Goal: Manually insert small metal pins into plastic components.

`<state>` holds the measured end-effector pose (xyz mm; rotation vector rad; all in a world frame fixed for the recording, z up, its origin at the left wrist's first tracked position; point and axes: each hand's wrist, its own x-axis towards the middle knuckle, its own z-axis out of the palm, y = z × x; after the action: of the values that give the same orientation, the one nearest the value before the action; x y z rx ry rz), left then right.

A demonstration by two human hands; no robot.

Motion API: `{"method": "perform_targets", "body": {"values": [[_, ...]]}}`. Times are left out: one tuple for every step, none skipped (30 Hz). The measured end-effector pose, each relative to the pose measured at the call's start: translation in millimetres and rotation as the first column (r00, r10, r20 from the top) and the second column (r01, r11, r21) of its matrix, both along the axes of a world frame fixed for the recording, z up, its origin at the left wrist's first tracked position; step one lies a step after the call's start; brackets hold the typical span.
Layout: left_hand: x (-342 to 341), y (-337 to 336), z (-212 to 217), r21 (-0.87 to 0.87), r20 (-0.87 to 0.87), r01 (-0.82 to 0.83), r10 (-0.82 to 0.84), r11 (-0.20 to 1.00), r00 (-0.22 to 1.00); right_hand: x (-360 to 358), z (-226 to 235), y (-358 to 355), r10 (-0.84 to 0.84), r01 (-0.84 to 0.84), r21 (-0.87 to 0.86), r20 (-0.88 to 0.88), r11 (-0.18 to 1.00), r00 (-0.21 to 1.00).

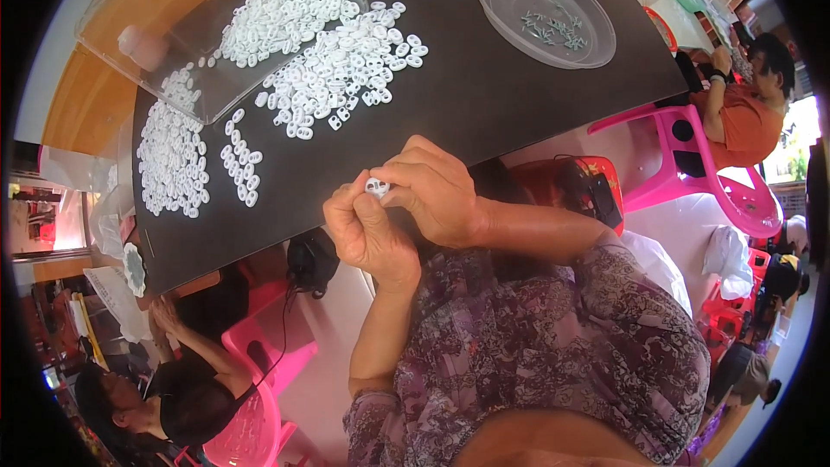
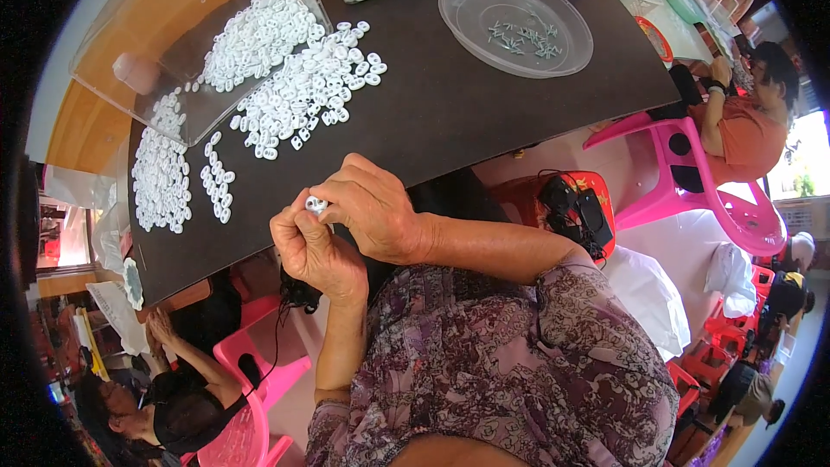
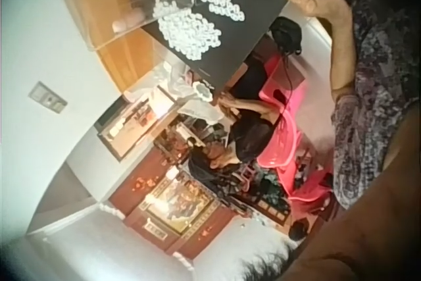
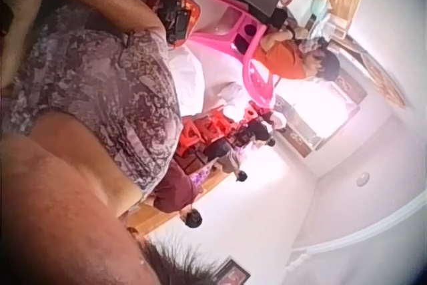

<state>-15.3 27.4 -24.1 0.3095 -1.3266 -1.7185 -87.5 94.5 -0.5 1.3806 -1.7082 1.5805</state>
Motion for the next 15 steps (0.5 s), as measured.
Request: {"method": "perform_targets", "body": {"values": [[-2,0,-1,0.001,0.001,-0.003,0.003,1.0,1.0,-1,-1,-1,0.003,-0.003,0.001,0.001,1.0,1.0],[-3,-1,-2,-0.008,0.007,-0.017,0.017,1.0,1.0,-2,-2,-2,-0.001,0.001,0.006,-0.006,1.0,1.0],[-4,-1,-2,-0.018,0.013,-0.031,0.031,0.999,0.999,-3,-4,-3,-0.005,0.005,0.01,-0.013,1.0,1.0],[-6,-2,-2,-0.017,0.014,-0.031,0.032,0.999,0.999,-5,-6,-4,-0.004,0.004,0.012,-0.012,1.0,1.0],[-8,-2,-2,-0.017,0.015,-0.015,0.016,1.0,1.0,-7,-8,-5,-0.013,0.013,-0.001,-0.031,1.0,0.999],[-10,-3,-2,-0.017,0.016,0.001,-0.001,1.0,1.0,-8,-9,-6,-0.022,0.021,-0.014,-0.05,1.0,0.998],[-10,-3,-3,-0.016,0.016,-0.001,0.001,1.0,1.0,-9,-9,-6,-0.02,0.02,-0.013,-0.05,1.0,0.999],[-10,-4,-4,0.005,0.032,-0.001,0.0,1.0,0.999,-10,-8,-6,-0.018,0.018,0.008,-0.047,1.0,0.999],[-10,-4,-4,0.025,0.047,-0.001,0.0,1.0,0.999,-11,-7,-7,-0.015,0.016,0.028,-0.044,0.999,0.999],[-11,-5,-1,0.023,0.044,-0.003,0.002,1.0,0.999,-12,-6,-8,-0.013,0.014,0.026,-0.046,1.0,0.999],[-11,-4,5,0.049,0.032,0.006,-0.008,0.999,0.999,-12,-4,-9,-0.013,0.014,0.03,-0.034,0.999,0.999],[-11,-4,9,0.074,0.018,0.016,-0.017,0.997,1.0,-12,-3,-11,-0.013,0.013,0.034,-0.021,0.999,1.0],[-14,-4,9,0.041,0.044,-0.006,0.004,0.999,0.999,-14,-3,-10,-0.011,0.012,0.028,-0.028,1.0,1.0],[-15,-4,8,0.008,0.068,-0.028,0.028,1.0,0.997,-16,-5,-6,-0.035,0.032,0.116,0.016,0.993,0.999],[-12,-9,1,-0.015,0.141,0.022,-0.02,1.0,0.99,-19,-6,-2,-0.061,0.049,0.203,0.056,0.978,0.997]]}}
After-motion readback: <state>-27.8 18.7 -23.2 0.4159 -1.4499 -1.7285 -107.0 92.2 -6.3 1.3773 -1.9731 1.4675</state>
